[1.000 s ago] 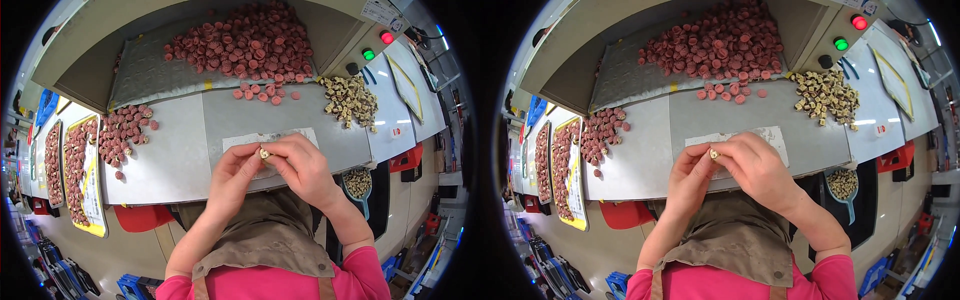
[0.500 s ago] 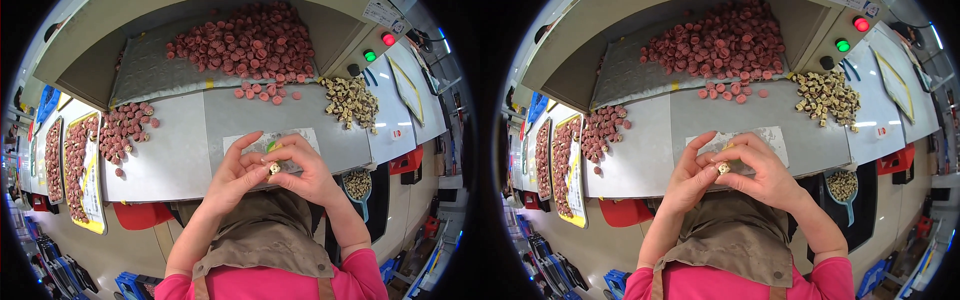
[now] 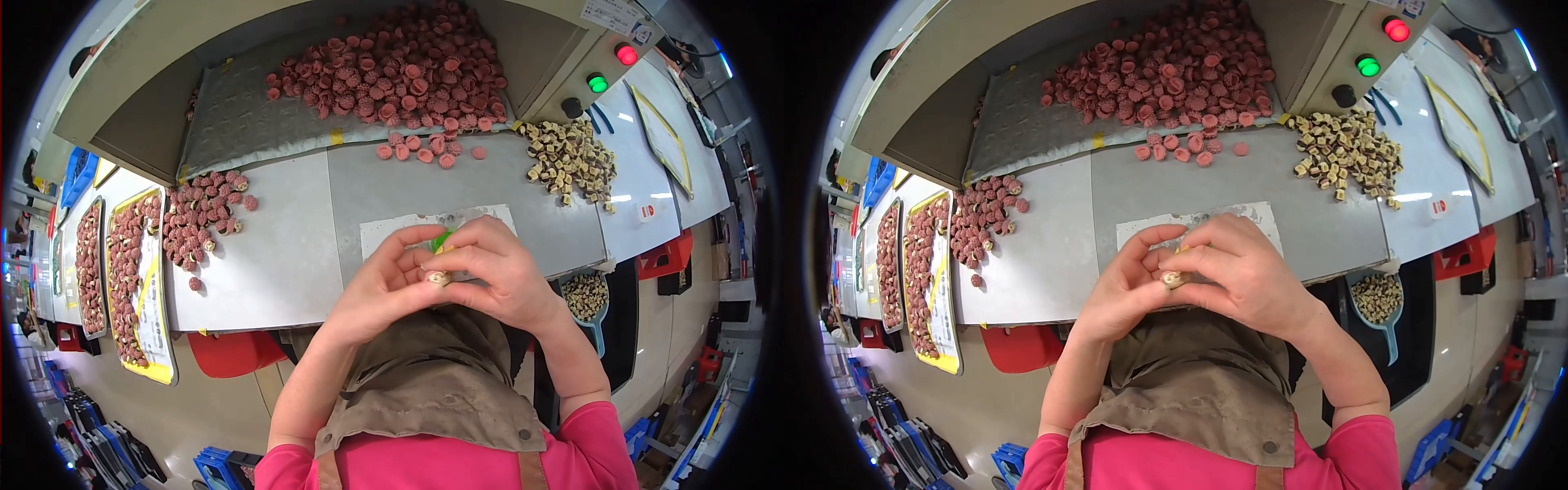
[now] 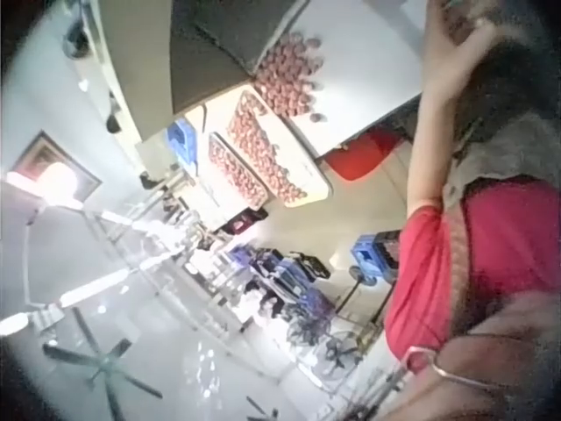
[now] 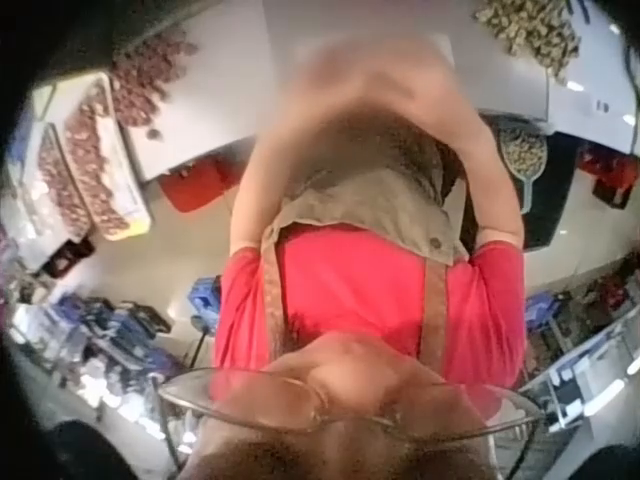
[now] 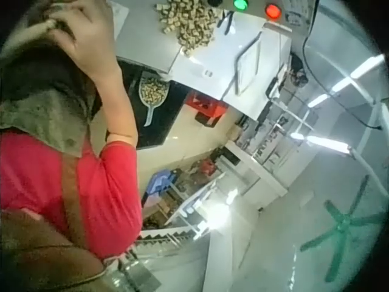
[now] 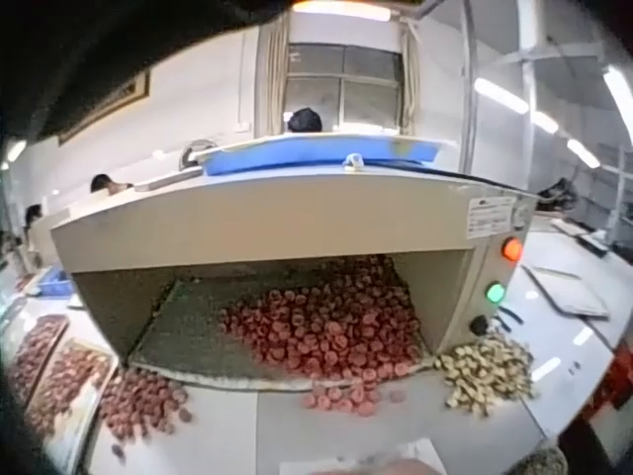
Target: The person is manually assembling small pink and yellow plastic toy components at a factory workbench.
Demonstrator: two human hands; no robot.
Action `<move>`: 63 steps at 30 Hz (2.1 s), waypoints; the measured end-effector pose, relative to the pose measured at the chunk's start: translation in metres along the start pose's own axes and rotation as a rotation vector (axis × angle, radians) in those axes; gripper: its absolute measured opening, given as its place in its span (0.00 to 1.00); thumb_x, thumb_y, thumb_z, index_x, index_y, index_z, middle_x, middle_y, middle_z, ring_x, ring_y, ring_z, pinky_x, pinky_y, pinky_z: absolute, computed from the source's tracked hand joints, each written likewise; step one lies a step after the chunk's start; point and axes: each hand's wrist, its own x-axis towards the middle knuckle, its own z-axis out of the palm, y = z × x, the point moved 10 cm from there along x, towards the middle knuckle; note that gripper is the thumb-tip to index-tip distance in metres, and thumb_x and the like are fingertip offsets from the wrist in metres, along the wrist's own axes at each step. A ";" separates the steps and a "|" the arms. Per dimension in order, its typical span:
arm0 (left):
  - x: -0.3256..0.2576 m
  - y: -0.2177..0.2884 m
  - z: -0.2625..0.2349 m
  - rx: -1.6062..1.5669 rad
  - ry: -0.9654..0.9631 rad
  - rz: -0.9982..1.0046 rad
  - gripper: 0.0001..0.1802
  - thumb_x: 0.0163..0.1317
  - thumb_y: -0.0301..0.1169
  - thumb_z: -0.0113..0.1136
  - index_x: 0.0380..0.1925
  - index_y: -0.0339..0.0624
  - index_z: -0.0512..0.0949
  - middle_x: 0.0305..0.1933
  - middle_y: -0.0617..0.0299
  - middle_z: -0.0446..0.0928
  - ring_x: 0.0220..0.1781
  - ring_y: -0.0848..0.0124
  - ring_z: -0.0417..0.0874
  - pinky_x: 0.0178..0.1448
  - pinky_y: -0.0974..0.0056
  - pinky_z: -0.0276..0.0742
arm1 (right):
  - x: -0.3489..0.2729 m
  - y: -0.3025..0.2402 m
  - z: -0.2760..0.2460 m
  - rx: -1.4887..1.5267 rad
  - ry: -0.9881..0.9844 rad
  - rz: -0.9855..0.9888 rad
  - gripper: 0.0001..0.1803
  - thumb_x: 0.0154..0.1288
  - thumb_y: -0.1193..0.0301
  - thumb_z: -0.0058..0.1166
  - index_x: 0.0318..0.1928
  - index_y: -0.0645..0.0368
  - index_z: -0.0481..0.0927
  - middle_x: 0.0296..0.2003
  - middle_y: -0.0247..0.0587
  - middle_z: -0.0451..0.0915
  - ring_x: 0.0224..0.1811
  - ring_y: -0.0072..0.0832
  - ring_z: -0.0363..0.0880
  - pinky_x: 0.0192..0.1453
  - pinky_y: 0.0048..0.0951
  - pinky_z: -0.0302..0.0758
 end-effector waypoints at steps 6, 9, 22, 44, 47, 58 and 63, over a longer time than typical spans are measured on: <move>0.001 -0.005 -0.006 -0.022 0.061 0.018 0.29 0.68 0.38 0.53 0.63 0.38 0.58 0.49 0.58 0.75 0.53 0.70 0.76 0.57 0.65 0.72 | -0.005 0.007 -0.004 0.056 0.090 0.105 0.17 0.52 0.73 0.64 0.45 0.58 0.78 0.39 0.39 0.76 0.44 0.37 0.74 0.49 0.32 0.73; 0.002 -0.006 -0.005 -0.018 0.065 0.013 0.28 0.68 0.37 0.53 0.63 0.38 0.58 0.49 0.58 0.76 0.53 0.71 0.76 0.57 0.65 0.72 | -0.007 0.008 -0.004 0.069 0.098 0.084 0.16 0.54 0.75 0.62 0.45 0.59 0.77 0.40 0.39 0.77 0.45 0.37 0.74 0.48 0.32 0.73; -0.008 0.006 -0.014 0.098 0.256 0.115 0.20 0.68 0.30 0.51 0.58 0.39 0.63 0.50 0.58 0.76 0.51 0.72 0.76 0.57 0.65 0.72 | -0.004 0.014 -0.006 0.097 0.148 0.105 0.13 0.56 0.79 0.57 0.44 0.60 0.77 0.39 0.41 0.76 0.43 0.35 0.75 0.48 0.31 0.72; -0.027 0.148 -0.082 1.724 0.665 0.534 0.15 0.54 0.22 0.59 0.43 0.42 0.78 0.44 0.56 0.78 0.47 0.61 0.76 0.55 0.58 0.68 | -0.072 0.092 -0.131 -0.782 0.448 0.300 0.10 0.55 0.78 0.59 0.40 0.59 0.78 0.34 0.40 0.75 0.37 0.33 0.75 0.39 0.29 0.73; 0.053 0.090 0.014 1.817 0.237 0.757 0.14 0.53 0.27 0.62 0.41 0.42 0.77 0.41 0.57 0.76 0.47 0.57 0.76 0.51 0.58 0.69 | -0.072 0.094 -0.123 -0.626 0.426 0.379 0.10 0.56 0.78 0.58 0.40 0.59 0.78 0.34 0.40 0.75 0.36 0.32 0.75 0.38 0.29 0.73; 0.091 0.068 0.027 1.687 0.122 0.651 0.10 0.52 0.27 0.64 0.35 0.40 0.77 0.41 0.58 0.75 0.40 0.63 0.77 0.45 0.61 0.73 | -0.106 0.096 -0.113 -0.421 0.430 0.471 0.14 0.58 0.77 0.57 0.46 0.60 0.76 0.38 0.41 0.75 0.36 0.31 0.74 0.41 0.27 0.73; 0.039 0.079 -0.053 0.919 0.389 0.254 0.05 0.60 0.27 0.60 0.31 0.37 0.75 0.47 0.57 0.76 0.40 0.73 0.79 0.45 0.72 0.73 | -0.102 0.089 -0.116 -0.368 0.423 0.500 0.14 0.58 0.77 0.58 0.46 0.60 0.76 0.38 0.42 0.74 0.36 0.31 0.74 0.42 0.27 0.73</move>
